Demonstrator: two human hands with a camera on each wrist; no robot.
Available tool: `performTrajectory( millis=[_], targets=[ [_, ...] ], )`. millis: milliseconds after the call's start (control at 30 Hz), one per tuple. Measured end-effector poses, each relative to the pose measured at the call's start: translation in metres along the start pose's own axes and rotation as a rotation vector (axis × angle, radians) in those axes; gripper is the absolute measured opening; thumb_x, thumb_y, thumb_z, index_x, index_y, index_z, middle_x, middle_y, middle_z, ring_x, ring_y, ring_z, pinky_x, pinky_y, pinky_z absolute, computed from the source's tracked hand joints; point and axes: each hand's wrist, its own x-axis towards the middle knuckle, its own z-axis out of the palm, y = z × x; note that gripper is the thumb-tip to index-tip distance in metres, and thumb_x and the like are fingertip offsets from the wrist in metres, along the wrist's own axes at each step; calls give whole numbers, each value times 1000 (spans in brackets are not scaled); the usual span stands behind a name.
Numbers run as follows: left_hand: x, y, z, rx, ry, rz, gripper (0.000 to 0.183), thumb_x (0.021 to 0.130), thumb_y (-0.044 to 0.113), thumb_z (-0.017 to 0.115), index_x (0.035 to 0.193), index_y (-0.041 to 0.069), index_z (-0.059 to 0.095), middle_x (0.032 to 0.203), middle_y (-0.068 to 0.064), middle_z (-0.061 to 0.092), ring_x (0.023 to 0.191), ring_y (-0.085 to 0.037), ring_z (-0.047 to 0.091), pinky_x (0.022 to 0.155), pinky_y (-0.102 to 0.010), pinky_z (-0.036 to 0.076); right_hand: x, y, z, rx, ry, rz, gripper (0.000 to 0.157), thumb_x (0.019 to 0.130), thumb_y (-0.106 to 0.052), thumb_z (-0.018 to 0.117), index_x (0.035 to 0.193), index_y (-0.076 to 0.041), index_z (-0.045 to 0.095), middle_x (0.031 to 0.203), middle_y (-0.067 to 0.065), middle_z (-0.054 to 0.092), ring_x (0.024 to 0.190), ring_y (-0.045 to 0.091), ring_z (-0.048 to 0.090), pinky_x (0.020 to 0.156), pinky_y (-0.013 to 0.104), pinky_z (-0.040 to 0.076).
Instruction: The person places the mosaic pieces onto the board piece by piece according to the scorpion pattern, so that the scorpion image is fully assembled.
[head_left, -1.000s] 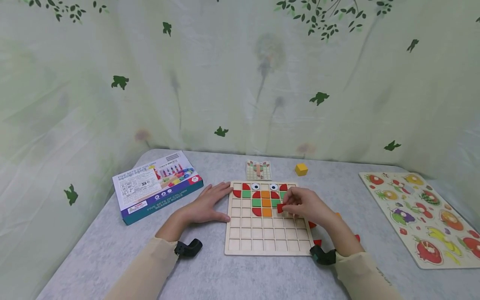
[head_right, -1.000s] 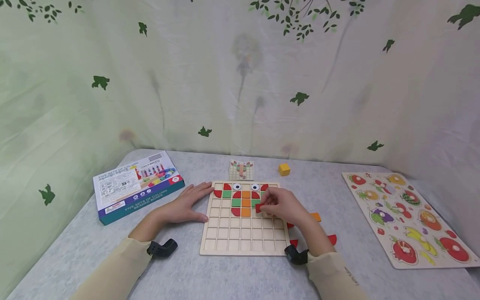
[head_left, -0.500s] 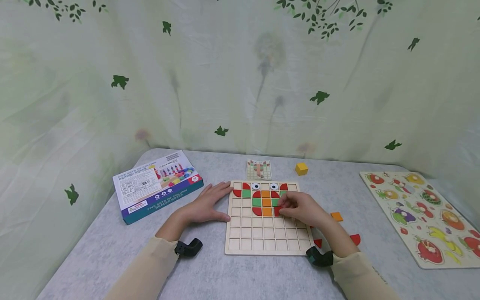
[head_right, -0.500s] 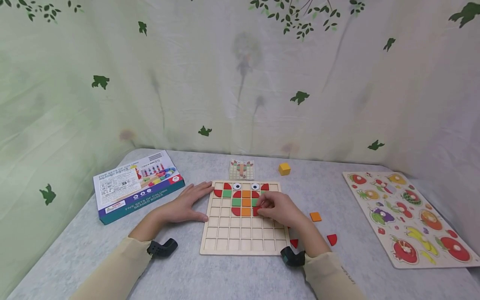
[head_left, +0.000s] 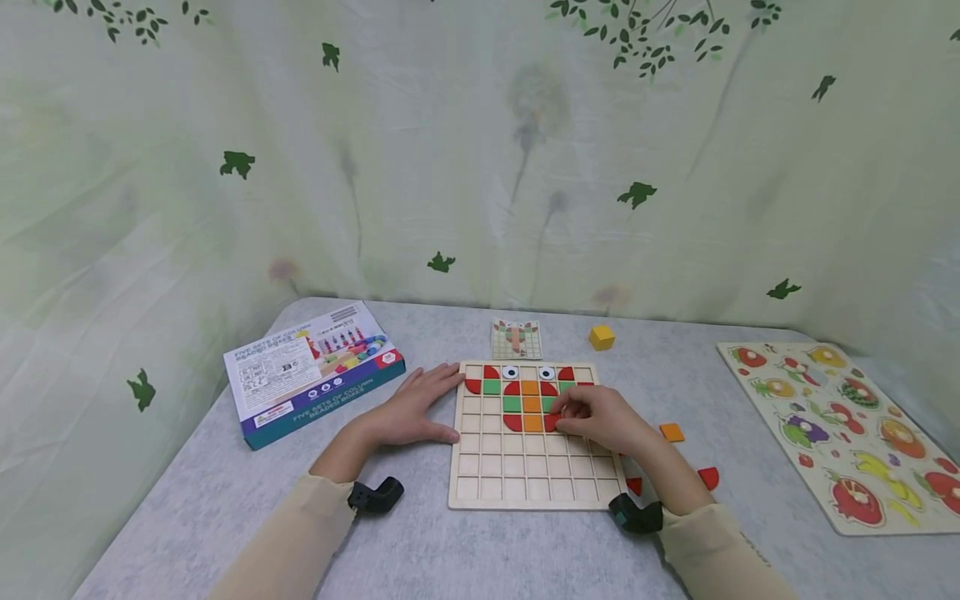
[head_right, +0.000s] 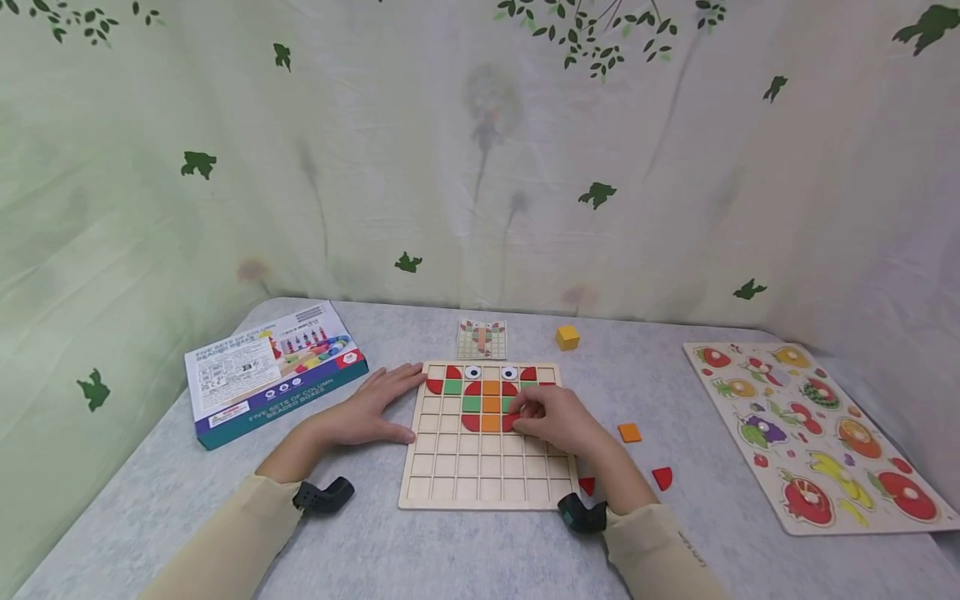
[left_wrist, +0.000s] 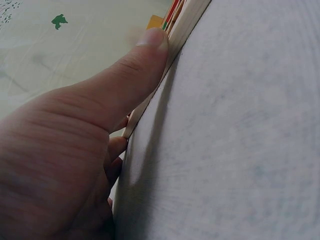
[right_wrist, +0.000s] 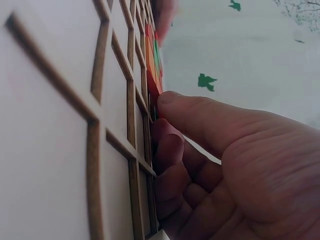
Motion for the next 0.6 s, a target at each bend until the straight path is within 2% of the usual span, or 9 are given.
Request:
performTrajectory(
  millis=[333, 600],
  targets=[
    [-1, 1, 0, -5, 3, -5, 97, 81, 52, 78, 158, 17, 30, 169, -6, 20, 158, -31, 10, 127, -56, 0, 2, -1, 2, -9, 1, 30, 9, 89, -16, 76, 95, -20, 72, 81, -1, 60, 76, 16, 54, 67, 26, 47],
    [-1, 0, 1, -11, 3, 0, 97, 82, 53, 77, 158, 17, 31, 169, -6, 20, 158, -31, 10, 127, -56, 0, 2, 0, 2, -6, -9, 29, 3, 92, -20, 72, 95, -21, 73, 82, -2, 63, 78, 16, 55, 70, 28, 48]
  ],
)
